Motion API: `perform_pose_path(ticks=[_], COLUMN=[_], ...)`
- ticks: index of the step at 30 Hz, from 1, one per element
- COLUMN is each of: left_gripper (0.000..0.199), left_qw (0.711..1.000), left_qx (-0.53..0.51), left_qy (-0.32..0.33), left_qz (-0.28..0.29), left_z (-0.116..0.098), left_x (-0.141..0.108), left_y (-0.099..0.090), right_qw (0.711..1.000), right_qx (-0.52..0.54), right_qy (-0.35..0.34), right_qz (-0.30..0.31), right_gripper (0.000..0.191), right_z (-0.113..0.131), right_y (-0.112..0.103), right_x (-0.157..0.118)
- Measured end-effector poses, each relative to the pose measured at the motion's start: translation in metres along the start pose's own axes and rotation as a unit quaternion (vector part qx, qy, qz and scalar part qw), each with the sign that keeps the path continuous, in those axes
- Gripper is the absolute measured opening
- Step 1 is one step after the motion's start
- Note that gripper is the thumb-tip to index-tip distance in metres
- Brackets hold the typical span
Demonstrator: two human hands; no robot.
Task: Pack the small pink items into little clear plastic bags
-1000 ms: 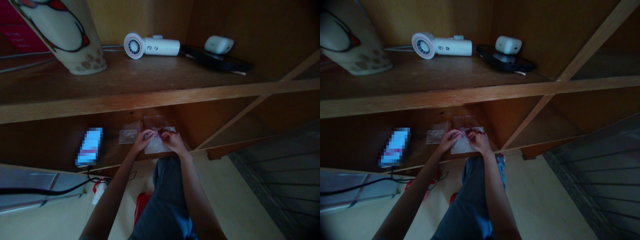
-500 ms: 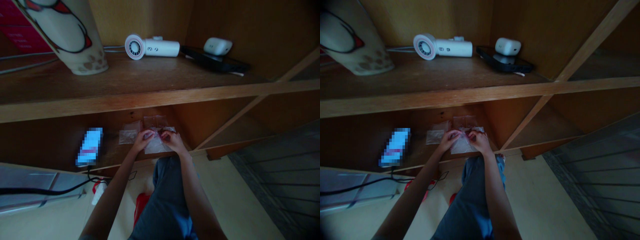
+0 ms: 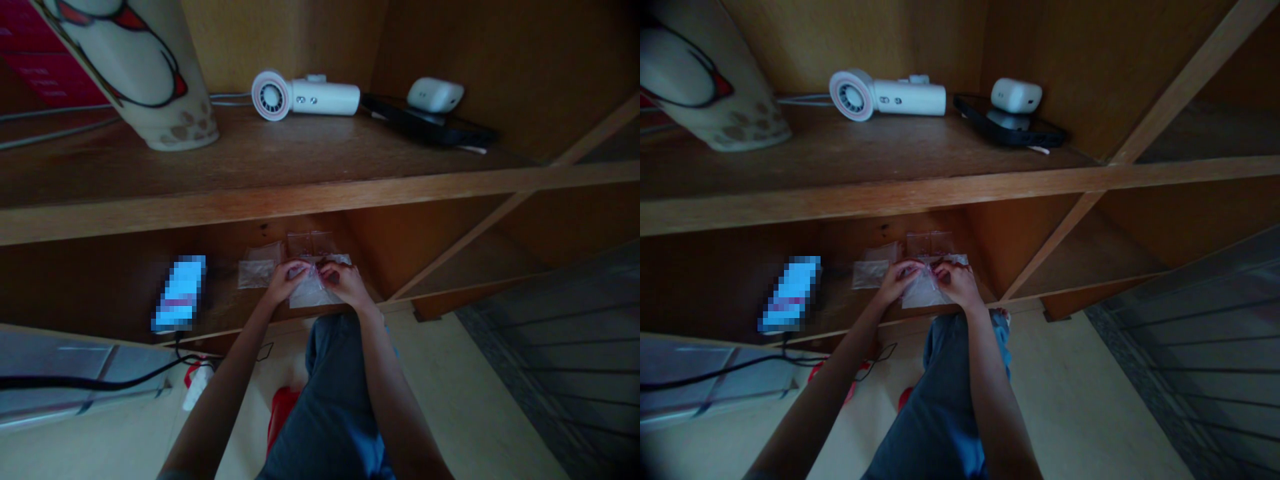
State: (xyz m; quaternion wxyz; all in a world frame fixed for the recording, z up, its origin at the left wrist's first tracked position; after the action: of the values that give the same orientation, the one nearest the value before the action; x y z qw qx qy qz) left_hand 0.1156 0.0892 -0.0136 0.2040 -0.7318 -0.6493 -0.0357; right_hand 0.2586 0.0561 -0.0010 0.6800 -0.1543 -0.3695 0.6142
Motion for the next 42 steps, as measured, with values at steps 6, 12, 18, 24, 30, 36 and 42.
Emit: perform_pose_path(ticks=[6,12,18,24,30,36,42], left_gripper=[0.018,0.016,0.016,0.015,0.012,0.013,0.012], left_qw=[1.000,0.999,0.999,0.999,0.999,0.999,0.998], left_qx=[0.014,0.019,0.011,0.012,0.015,-0.021,-0.013], left_qy=[0.025,0.037,0.037,0.031,0.031,0.016,0.020], left_qz=[0.005,-0.002,-0.011,-0.012,-0.025,-0.042,-0.054], left_z=[-0.003,0.002,0.007,0.006,0.007,0.009,0.009], left_x=[0.000,0.000,0.002,0.001,0.001,0.002,0.002], left_y=[0.001,0.002,0.001,0.000,-0.003,-0.005,-0.008], right_qw=[0.990,0.971,0.964,0.983,0.990,0.993,0.991], right_qx=[0.125,0.238,0.263,0.152,0.006,-0.028,-0.031], right_qy=[0.024,0.033,0.043,0.043,0.073,0.077,0.089], right_qz=[-0.060,-0.008,0.007,-0.089,-0.119,-0.086,-0.091], right_gripper=[0.016,0.013,0.018,0.015,0.021,0.023,0.027], right_z=[-0.007,-0.002,0.003,-0.011,-0.035,-0.038,-0.037], right_y=[-0.006,0.010,0.017,-0.012,-0.024,-0.012,-0.016], right_x=[0.004,0.003,0.002,0.004,0.000,0.000,0.000])
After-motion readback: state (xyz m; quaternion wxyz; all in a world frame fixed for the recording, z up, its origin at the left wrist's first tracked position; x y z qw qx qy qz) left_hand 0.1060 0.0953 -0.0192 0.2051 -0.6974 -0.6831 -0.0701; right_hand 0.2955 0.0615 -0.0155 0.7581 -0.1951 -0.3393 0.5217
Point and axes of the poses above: each hand's wrist, its own x-axis towards the middle knuckle, its own y-axis out of the palm, z = x × y, the point moved 9 cm from there along x, towards the middle knuckle, and after that the axes turned 11 degrees about -z, right-handed, at the moved point
